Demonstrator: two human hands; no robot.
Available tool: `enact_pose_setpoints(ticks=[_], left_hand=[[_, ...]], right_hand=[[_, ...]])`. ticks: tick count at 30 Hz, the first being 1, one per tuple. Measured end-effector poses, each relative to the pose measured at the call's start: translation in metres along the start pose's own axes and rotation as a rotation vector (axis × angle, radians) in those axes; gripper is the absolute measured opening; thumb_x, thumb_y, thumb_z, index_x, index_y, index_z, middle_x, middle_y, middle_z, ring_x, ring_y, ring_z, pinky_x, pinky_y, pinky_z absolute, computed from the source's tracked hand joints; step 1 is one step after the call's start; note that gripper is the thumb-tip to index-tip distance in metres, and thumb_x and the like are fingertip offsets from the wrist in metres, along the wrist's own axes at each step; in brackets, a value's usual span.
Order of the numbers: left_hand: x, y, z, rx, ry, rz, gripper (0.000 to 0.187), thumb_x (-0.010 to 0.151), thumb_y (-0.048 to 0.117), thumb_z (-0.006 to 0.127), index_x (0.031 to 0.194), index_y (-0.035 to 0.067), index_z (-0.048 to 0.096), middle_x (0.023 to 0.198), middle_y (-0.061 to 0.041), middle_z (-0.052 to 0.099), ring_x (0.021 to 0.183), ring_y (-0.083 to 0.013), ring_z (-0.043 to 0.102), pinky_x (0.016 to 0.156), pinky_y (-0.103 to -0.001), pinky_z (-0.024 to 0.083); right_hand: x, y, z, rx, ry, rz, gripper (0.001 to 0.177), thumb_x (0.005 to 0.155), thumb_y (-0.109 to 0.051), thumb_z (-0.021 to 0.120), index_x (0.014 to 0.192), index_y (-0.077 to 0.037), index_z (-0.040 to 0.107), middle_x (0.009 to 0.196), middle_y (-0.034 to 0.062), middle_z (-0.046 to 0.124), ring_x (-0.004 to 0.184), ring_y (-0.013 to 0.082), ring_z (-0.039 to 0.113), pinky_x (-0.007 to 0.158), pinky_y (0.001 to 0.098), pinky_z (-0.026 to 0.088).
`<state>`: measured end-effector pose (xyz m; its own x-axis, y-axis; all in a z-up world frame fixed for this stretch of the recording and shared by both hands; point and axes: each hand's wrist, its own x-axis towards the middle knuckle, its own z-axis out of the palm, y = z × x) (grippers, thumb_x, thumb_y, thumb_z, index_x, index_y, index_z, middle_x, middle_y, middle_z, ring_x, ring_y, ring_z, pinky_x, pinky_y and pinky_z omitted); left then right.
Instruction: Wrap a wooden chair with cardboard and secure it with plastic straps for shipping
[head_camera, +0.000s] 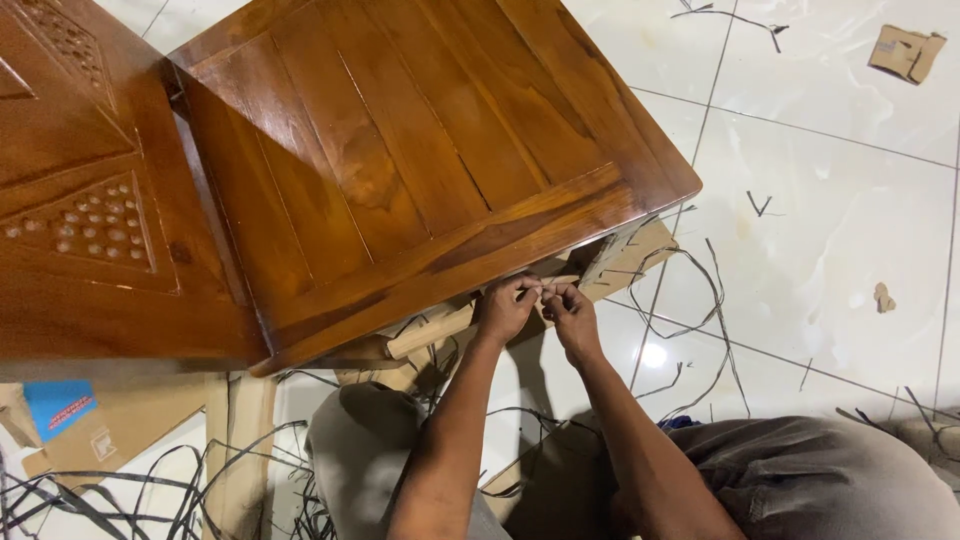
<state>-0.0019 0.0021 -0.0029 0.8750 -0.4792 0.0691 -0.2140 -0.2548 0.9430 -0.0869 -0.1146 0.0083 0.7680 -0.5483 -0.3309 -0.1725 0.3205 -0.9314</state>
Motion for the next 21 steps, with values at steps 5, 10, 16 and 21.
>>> enact_pose_setpoints(ticks=[5,10,16,21], left_hand=[[-0.001,-0.001,0.006,-0.012,0.033,-0.042,0.014,0.090,0.014,0.069,0.098,0.010,0.081,0.098,-0.014,0.078,0.105,-0.0338,0.072,0.094,-0.047,0.056],[-0.001,0.008,0.004,0.031,0.072,-0.054,0.017,0.093,0.018,0.068,0.099,0.009,0.081,0.098,-0.015,0.078,0.102,-0.0337,0.073,0.095,-0.047,0.057],[0.000,-0.014,0.012,0.194,0.094,-0.040,0.032,0.097,0.021,0.062,0.108,-0.006,0.073,0.106,-0.033,0.071,0.109,-0.0478,0.067,0.101,-0.058,0.050],[0.003,-0.010,0.020,0.290,0.129,-0.038,0.037,0.098,0.023,0.053,0.093,-0.009,0.072,0.088,-0.034,0.069,0.094,-0.0504,0.068,0.087,-0.060,0.051]], right_hand=[[-0.002,-0.002,-0.001,-0.022,0.000,-0.006,0.014,0.095,-0.008,0.068,0.105,0.002,0.070,0.080,0.0084,0.064,0.070,0.0146,0.061,0.069,0.0279,0.054],[-0.008,-0.006,0.001,-0.084,0.027,0.001,0.013,0.095,-0.011,0.069,0.103,-0.001,0.071,0.080,0.0071,0.064,0.071,0.0149,0.061,0.070,0.0283,0.053],[-0.009,0.011,-0.012,-0.289,0.095,0.010,0.012,0.096,-0.019,0.075,0.096,-0.007,0.072,0.077,0.0085,0.069,0.069,0.0181,0.065,0.070,0.0330,0.054],[-0.009,0.020,-0.012,-0.469,0.129,0.063,0.013,0.097,-0.025,0.072,0.097,-0.012,0.074,0.077,0.0064,0.073,0.073,0.0192,0.069,0.077,0.0361,0.054]])
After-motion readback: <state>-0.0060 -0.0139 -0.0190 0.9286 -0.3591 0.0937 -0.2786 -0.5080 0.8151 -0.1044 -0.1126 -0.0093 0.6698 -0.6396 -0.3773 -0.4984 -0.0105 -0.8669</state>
